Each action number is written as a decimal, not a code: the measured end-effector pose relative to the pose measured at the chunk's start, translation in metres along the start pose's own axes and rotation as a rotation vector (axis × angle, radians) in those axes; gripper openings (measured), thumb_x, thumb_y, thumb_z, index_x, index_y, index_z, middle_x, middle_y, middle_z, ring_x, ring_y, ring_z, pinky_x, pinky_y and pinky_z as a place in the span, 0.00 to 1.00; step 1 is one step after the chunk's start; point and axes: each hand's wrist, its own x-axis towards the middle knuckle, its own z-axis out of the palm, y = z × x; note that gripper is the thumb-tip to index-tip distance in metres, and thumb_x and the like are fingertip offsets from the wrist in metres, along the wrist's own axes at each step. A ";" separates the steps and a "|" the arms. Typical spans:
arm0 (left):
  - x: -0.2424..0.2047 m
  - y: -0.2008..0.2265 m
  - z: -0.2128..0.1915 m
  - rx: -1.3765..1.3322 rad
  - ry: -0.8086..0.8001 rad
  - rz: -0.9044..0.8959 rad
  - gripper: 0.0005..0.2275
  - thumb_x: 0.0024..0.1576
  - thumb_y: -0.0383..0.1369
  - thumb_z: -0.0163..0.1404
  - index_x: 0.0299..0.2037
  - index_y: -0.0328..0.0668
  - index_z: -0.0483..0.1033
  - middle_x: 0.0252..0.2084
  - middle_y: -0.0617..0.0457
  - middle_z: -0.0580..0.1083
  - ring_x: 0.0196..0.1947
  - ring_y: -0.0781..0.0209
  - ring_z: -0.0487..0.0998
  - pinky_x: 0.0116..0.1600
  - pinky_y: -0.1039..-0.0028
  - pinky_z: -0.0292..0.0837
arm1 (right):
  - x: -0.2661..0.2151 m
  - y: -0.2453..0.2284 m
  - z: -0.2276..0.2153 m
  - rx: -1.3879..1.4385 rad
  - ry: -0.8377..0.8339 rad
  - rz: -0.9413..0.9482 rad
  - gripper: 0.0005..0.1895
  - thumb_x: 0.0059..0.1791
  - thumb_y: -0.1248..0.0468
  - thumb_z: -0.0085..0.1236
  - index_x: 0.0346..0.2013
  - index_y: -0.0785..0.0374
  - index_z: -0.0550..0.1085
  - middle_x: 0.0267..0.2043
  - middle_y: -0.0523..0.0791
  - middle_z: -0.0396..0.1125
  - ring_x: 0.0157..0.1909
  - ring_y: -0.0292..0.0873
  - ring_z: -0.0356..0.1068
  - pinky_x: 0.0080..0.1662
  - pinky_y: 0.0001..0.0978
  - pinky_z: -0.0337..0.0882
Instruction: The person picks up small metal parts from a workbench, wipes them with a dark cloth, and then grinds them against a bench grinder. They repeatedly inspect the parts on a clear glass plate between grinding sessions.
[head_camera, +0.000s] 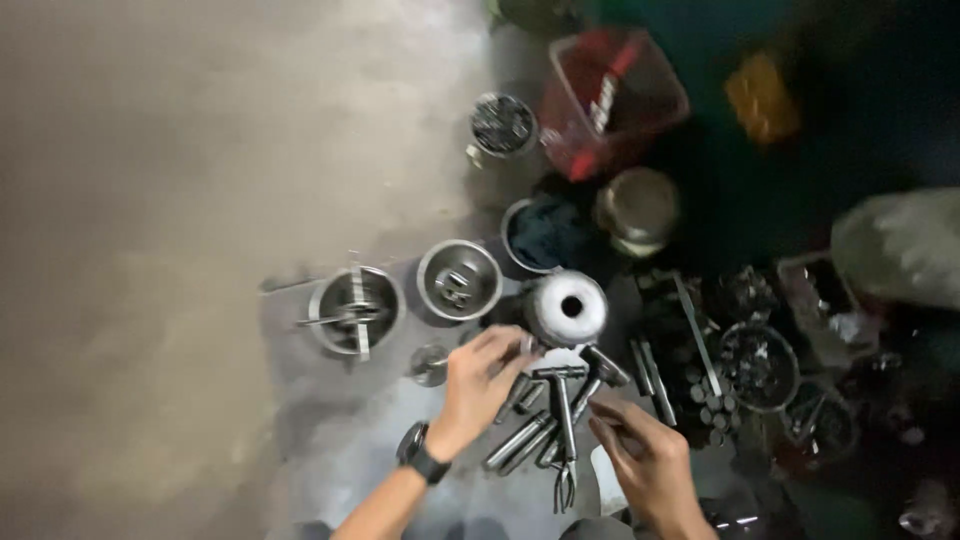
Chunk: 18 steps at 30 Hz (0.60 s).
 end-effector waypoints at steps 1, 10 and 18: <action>0.009 0.039 -0.034 0.023 -0.021 -0.094 0.10 0.53 0.22 0.60 0.44 0.35 0.80 0.44 0.47 0.80 0.38 0.52 0.83 0.43 0.73 0.77 | -0.001 -0.043 -0.007 0.181 0.018 -0.004 0.17 0.45 0.67 0.65 0.49 0.63 0.79 0.47 0.47 0.78 0.43 0.44 0.79 0.42 0.30 0.81; 0.094 0.378 -0.318 0.139 0.202 -0.134 0.12 0.49 0.17 0.60 0.43 0.35 0.81 0.43 0.49 0.81 0.41 0.54 0.85 0.45 0.72 0.81 | -0.064 -0.459 -0.092 0.418 -0.134 -0.465 0.26 0.43 0.73 0.66 0.56 0.69 0.74 0.61 0.52 0.72 0.63 0.50 0.73 0.59 0.36 0.70; 0.146 0.551 -0.485 0.318 0.392 -0.122 0.11 0.49 0.22 0.64 0.41 0.36 0.81 0.38 0.49 0.79 0.41 0.56 0.85 0.44 0.73 0.81 | -0.114 -0.640 -0.073 0.724 -0.375 -0.518 0.19 0.45 0.77 0.58 0.51 0.71 0.75 0.54 0.51 0.77 0.53 0.44 0.79 0.54 0.32 0.74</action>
